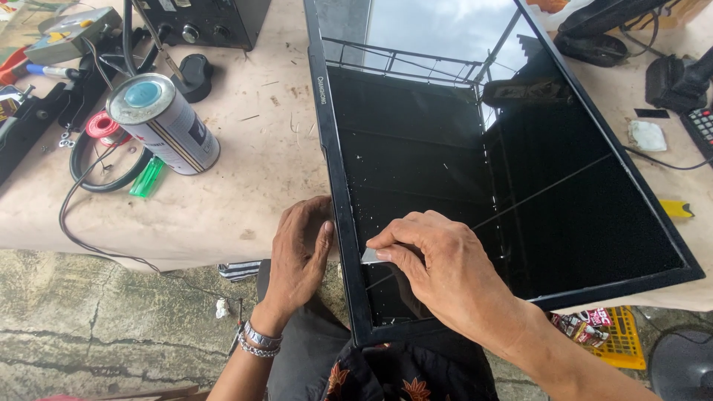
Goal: Scraping adhesive residue or a protective film off the surface of a flat-screen monitor using a small hand-held scraper.
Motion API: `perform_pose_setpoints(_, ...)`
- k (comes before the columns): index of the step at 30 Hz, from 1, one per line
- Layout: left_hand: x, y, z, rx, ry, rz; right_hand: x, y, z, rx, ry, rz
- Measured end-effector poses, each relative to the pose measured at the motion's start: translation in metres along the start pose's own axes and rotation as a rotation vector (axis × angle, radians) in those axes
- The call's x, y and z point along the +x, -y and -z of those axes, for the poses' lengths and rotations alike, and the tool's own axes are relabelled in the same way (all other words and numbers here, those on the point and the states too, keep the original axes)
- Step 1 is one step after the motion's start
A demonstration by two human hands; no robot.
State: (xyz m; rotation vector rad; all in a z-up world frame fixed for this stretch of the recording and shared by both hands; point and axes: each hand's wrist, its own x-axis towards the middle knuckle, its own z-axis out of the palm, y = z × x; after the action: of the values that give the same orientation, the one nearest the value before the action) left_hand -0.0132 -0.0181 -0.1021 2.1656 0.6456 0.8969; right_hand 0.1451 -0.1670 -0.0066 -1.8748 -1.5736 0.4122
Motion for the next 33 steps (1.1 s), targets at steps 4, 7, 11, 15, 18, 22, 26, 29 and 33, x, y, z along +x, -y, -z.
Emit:
perform_pose_setpoints(4, 0.000, 0.001, 0.000, 0.003, -0.004, -0.009, -0.008, 0.001, 0.001, -0.005, 0.008, 0.039)
perform_pose_setpoints(7, 0.000, 0.000, 0.000, 0.002, 0.002, 0.007, -0.016, 0.003, 0.002, 0.003, -0.009, 0.109)
perform_pose_setpoints(11, 0.000, 0.001, -0.001, 0.007, -0.009, -0.019, -0.024, 0.007, 0.004, 0.018, 0.016, 0.115)
perform_pose_setpoints(15, 0.000, -0.002, 0.000, -0.003, 0.003, -0.005, -0.031, 0.009, 0.004, 0.008, 0.022, 0.146)
perform_pose_setpoints(18, -0.001, -0.001, 0.000, -0.001, -0.003, -0.005, -0.035, 0.008, 0.006, 0.036, 0.088, 0.095)
perform_pose_setpoints(22, -0.001, -0.001, -0.001, 0.003, -0.014, -0.030, -0.035, 0.010, 0.010, 0.049, 0.112, 0.110)
perform_pose_setpoints(26, -0.003, -0.007, 0.002, -0.025, -0.010, -0.013, -0.032, 0.009, 0.015, 0.123, 0.157, 0.076)
perform_pose_setpoints(29, -0.007, -0.005, 0.006, -0.070, -0.011, 0.042, -0.027, 0.016, 0.023, 0.170, 0.132, -0.154)
perform_pose_setpoints(33, -0.005, -0.014, 0.015, -0.208, -0.078, 0.075, -0.011, 0.033, 0.033, 0.175, 0.049, -0.680)
